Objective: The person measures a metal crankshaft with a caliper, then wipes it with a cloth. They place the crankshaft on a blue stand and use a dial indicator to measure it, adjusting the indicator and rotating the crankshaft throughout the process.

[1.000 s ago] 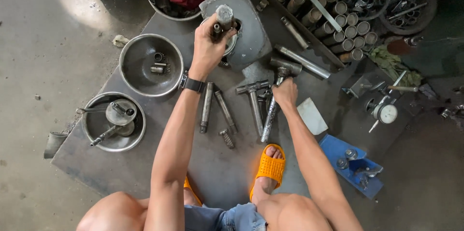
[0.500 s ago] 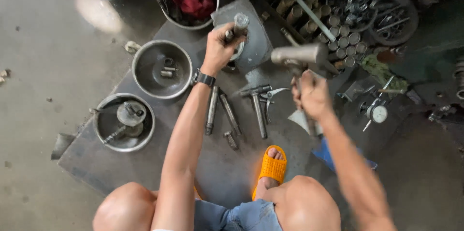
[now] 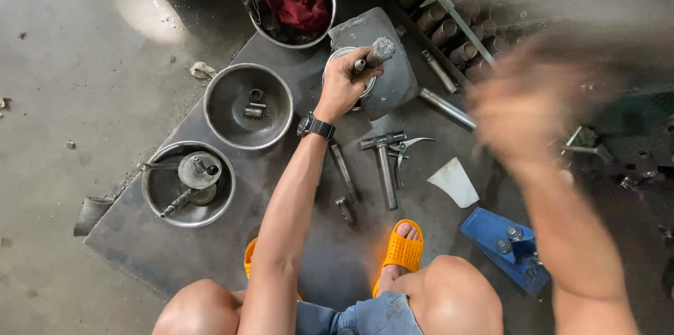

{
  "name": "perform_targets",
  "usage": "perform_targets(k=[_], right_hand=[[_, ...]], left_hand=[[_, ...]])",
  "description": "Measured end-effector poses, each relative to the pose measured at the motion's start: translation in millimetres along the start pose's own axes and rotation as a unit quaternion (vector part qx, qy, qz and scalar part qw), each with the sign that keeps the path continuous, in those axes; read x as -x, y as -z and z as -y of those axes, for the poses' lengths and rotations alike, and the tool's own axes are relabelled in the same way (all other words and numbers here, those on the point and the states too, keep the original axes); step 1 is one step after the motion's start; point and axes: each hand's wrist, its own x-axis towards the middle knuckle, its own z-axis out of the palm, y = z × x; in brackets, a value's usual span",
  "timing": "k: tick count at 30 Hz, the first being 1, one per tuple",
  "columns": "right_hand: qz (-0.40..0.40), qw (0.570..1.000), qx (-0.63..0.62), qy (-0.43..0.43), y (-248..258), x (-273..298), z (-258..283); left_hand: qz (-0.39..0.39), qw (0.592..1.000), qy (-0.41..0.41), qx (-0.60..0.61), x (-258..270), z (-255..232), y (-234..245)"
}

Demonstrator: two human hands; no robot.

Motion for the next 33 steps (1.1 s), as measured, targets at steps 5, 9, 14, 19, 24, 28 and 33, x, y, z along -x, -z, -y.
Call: perform_targets(k=[5,9,14,19,24,28,33], right_hand=[[-0.04,0.996,0.083,-0.005,11,25,8],[-0.155,0.98,-0.074,-0.097,2,74,-65],[-0.231,0.958,0.001,-0.17,-50,89,-181],[-0.264,0.949,0.092,-0.147,-100,83,-275],[-0.278,0.933,0.224,-0.042,-107,80,-270],[-0.254,0.958,0.101,0.092,-66,29,-135],[0.05,0.946,-0.124,0.294,-66,-65,-29]], left_hand=[[-0.004,1.0,-0.004,-0.007,-4,-14,5],[-0.034,0.999,0.003,0.014,2,-6,-1],[0.002,1.0,0.005,0.003,0,-19,0],[0.005,0.998,0.025,-0.049,0,-15,-4],[0.001,0.999,0.014,-0.04,-2,-18,-4],[-0.007,0.999,0.053,-0.013,-1,-18,-6],[0.014,0.999,-0.002,-0.04,3,-4,-3]])
